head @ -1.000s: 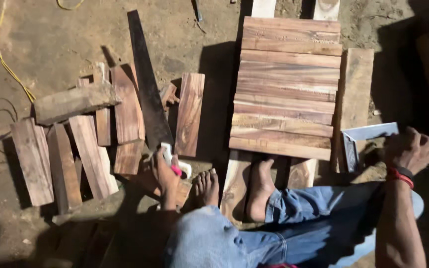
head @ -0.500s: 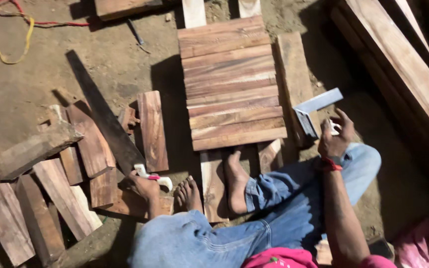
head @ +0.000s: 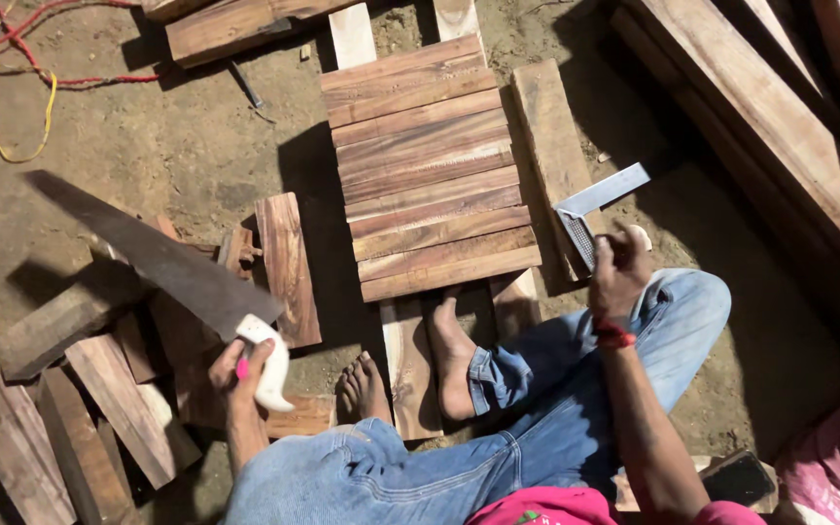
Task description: The person measures and marks a stack of wooden planks using a tape measure, a try square, and a pink marker. They draw straight lines along the edges and across the width of the planks to prepare them for cutting.
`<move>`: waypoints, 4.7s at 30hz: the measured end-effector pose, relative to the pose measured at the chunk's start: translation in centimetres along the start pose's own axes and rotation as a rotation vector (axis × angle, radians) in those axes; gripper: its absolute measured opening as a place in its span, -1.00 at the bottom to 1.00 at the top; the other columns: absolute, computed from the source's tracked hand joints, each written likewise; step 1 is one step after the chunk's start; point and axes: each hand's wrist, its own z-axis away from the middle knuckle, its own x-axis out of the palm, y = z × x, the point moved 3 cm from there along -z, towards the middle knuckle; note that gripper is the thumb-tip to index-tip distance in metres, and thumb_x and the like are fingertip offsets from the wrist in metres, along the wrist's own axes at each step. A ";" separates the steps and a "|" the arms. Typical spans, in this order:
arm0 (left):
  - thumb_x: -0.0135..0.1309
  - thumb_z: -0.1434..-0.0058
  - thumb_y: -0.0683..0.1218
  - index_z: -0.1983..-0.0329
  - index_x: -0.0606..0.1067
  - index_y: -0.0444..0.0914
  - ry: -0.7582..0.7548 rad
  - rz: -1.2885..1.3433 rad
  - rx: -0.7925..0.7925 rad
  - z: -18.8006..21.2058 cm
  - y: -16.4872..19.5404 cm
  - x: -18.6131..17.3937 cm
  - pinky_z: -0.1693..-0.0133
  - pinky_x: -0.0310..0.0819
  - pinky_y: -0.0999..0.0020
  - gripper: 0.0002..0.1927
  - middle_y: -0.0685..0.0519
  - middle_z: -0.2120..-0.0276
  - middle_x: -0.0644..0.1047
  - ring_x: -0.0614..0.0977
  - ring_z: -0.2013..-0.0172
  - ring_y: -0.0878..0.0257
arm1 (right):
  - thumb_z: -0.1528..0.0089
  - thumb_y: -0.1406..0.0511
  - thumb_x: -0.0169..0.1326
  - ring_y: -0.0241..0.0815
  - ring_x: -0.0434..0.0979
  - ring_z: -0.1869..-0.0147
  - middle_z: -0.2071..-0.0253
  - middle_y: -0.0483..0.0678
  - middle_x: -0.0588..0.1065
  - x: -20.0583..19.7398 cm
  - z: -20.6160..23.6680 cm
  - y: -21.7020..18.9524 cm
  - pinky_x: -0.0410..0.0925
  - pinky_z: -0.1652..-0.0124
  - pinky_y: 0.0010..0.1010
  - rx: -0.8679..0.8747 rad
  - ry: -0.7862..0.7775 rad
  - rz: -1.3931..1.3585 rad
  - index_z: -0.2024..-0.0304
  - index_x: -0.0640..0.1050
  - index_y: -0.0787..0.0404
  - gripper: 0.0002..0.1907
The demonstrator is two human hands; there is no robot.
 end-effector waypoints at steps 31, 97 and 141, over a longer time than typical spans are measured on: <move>0.49 0.19 -0.16 -0.09 0.50 -0.36 -0.735 -0.660 0.459 8.7 2.1 19.6 0.32 0.59 0.21 -0.29 -0.12 0.19 0.53 0.65 0.30 -0.03 | -0.27 0.41 0.12 -0.27 0.61 0.31 0.31 -0.05 0.57 10.6 14.8 -1.2 0.47 0.28 -0.45 1.047 -0.452 -0.728 0.14 0.55 0.33 -0.87; 0.08 -0.26 -0.06 0.22 0.50 -0.24 -1.052 -1.100 0.736 -13.0 14.2 38.2 0.21 0.53 0.01 -0.85 -0.15 0.28 0.51 0.60 0.23 -0.08 | -0.50 0.31 0.07 -0.19 0.34 0.37 0.43 0.05 0.42 6.5 10.1 -4.6 0.19 0.36 -0.36 0.667 0.051 -0.355 0.14 0.51 0.42 -0.77; 0.32 -0.10 -0.18 -0.12 0.60 -0.22 -0.452 -0.635 0.512 -30.8 11.7 43.6 -0.14 0.42 0.28 -0.54 -0.15 0.02 0.64 0.69 0.03 0.09 | -0.24 0.36 0.20 -0.48 0.21 0.62 0.57 -0.24 0.40 11.7 13.6 0.2 0.04 0.60 -0.56 1.059 -0.080 -0.249 0.29 0.61 0.34 -0.88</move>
